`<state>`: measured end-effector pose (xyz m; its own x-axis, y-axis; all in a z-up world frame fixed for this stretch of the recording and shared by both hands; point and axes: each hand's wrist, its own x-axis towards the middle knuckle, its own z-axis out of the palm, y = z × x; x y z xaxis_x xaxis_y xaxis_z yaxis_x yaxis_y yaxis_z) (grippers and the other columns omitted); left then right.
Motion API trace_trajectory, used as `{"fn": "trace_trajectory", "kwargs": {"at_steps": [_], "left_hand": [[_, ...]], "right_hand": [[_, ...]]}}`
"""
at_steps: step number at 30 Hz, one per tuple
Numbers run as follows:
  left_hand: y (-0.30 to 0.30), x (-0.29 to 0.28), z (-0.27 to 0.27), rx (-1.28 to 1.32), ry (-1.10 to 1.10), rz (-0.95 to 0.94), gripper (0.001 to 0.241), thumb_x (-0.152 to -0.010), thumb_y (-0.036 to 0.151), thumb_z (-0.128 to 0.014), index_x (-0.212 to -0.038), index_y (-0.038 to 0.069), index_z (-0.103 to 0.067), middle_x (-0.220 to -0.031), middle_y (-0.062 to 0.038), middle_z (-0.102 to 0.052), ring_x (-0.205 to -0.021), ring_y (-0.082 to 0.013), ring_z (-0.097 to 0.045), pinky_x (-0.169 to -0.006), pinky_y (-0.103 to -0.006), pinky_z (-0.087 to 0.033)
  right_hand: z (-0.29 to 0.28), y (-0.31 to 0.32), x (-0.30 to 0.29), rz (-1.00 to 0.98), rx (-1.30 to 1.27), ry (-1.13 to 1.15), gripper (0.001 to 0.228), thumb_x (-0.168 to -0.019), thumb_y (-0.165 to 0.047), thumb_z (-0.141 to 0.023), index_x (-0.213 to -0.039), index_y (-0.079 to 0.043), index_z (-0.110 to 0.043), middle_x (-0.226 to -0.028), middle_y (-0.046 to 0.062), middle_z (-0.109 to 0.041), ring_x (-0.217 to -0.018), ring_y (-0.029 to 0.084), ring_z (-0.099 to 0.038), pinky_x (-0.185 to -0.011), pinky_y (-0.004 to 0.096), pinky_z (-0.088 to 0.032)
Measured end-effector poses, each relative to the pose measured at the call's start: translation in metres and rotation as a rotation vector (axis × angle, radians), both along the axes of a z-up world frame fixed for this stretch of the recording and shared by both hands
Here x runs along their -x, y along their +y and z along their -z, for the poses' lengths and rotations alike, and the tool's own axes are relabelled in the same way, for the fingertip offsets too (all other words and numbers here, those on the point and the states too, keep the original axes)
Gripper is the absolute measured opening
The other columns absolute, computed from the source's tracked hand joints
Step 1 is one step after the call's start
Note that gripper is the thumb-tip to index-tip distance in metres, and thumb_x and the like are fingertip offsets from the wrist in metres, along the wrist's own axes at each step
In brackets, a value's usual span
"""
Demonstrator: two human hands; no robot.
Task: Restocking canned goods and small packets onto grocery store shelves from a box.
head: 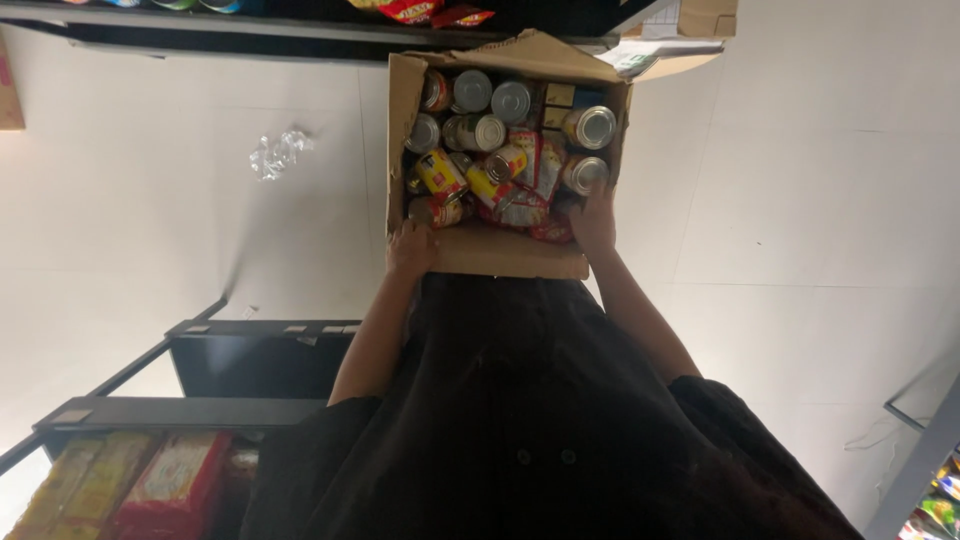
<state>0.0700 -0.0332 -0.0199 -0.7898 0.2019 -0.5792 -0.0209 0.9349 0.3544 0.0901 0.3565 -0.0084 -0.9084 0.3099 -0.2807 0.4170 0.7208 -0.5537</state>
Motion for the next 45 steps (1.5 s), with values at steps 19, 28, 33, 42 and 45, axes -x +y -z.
{"fn": "trace_trajectory", "kwargs": {"at_steps": [19,28,33,42,45], "left_hand": [[0.008,0.023,0.007,0.011,-0.064,-0.153,0.040,-0.094,0.034,-0.071,-0.124,0.011,-0.058,-0.133,-0.021,-0.051,-0.122,-0.0438,-0.056,-0.100,-0.0551,-0.049],[0.048,0.073,0.017,0.063,-0.132,-0.206,0.086,-0.088,0.036,-0.080,-0.153,0.008,-0.030,-0.143,-0.024,-0.048,-0.123,-0.0432,-0.059,-0.094,-0.0522,-0.056],[0.057,0.086,0.031,0.033,-0.333,-0.453,0.130,-0.069,0.059,-0.082,-0.167,0.012,-0.010,-0.156,-0.017,-0.042,-0.139,-0.0361,-0.052,-0.110,-0.0479,-0.050],[0.055,0.063,0.114,0.244,-0.254,-0.287,0.129,-0.075,0.075,-0.069,-0.160,0.000,-0.009,-0.168,-0.023,-0.014,-0.146,-0.0394,-0.034,-0.117,-0.0460,-0.037],[0.076,0.048,0.115,0.373,0.046,-0.263,0.108,-0.084,0.055,-0.071,-0.154,-0.005,-0.015,-0.161,-0.027,-0.019,-0.149,-0.0423,-0.025,-0.121,-0.0487,-0.031]], "right_hand": [[-0.041,-0.009,0.052,0.143,-0.205,-0.424,0.091,-0.081,-0.027,-0.087,-0.153,-0.019,-0.031,-0.154,0.024,-0.017,-0.136,0.044,-0.042,-0.090,0.048,-0.060],[-0.050,-0.011,-0.011,-0.009,0.077,-0.065,0.079,-0.088,-0.007,-0.071,-0.155,-0.012,-0.029,-0.143,0.033,-0.028,-0.130,0.057,-0.042,-0.099,0.059,-0.051],[-0.052,-0.016,-0.035,-0.106,0.183,-0.015,0.052,-0.085,-0.001,-0.063,-0.135,-0.010,-0.049,-0.135,0.023,-0.043,-0.122,0.046,-0.053,-0.095,0.050,-0.053],[-0.079,0.011,-0.025,-0.328,0.245,-0.215,0.025,-0.097,-0.004,-0.057,-0.122,-0.007,-0.059,-0.113,0.017,-0.060,-0.104,0.034,-0.064,-0.088,0.044,-0.054],[-0.066,0.040,-0.019,-0.391,0.256,-0.255,0.018,-0.097,-0.004,-0.056,-0.114,-0.005,-0.064,-0.109,0.015,-0.065,-0.100,0.031,-0.066,-0.086,0.043,-0.054]]}}
